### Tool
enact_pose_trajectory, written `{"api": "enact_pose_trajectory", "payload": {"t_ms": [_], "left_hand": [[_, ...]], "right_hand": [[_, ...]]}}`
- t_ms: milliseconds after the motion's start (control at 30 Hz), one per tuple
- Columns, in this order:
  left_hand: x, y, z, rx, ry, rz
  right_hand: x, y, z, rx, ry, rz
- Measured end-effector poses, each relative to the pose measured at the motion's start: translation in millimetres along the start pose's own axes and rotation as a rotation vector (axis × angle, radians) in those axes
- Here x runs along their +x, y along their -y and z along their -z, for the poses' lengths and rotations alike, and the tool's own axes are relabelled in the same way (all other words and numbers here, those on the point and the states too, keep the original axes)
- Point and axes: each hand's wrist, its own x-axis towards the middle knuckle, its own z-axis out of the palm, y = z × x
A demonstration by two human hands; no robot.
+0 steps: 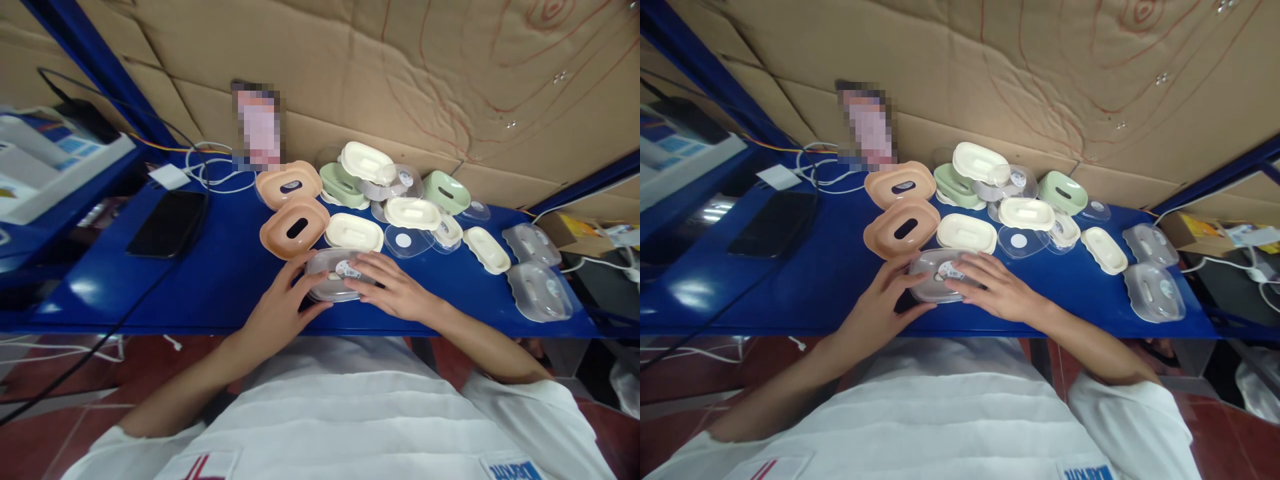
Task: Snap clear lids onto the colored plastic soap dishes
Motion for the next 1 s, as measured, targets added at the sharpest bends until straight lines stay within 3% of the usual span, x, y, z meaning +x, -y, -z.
{"api": "enact_pose_trajectory", "payload": {"t_ms": [233,533,667,767,867,933,1000], "left_hand": [[0,2,-1,-0.038,0.025,0.028],[-1,2,-1,0.005,0.061,0.036],[-1,1,-1,0.000,0.058,0.037],[0,-1,0,0.001,0.078,0.048],[0,-2,1,0.009,0.079,0.050],[-2,-2,0,0.001,0.084,0.046],[-5,-2,0,-0.015,0.124,0.032]], "right_hand": [[0,3,0,-0.049,0.071,-0.059],[-3,5,-6,-0.093,0.007,-0.012],[-1,-5,8,-0.047,0.024,0.004],[-9,-17,36,-0.045,-0.047,-0.160],[-25,-29,65,-0.163,-0.223,-0.366],[-33,-34,77,-0.225,-0.329,-0.451],[-36,-35,79,-0.226,-0.342,-0.479]]}}
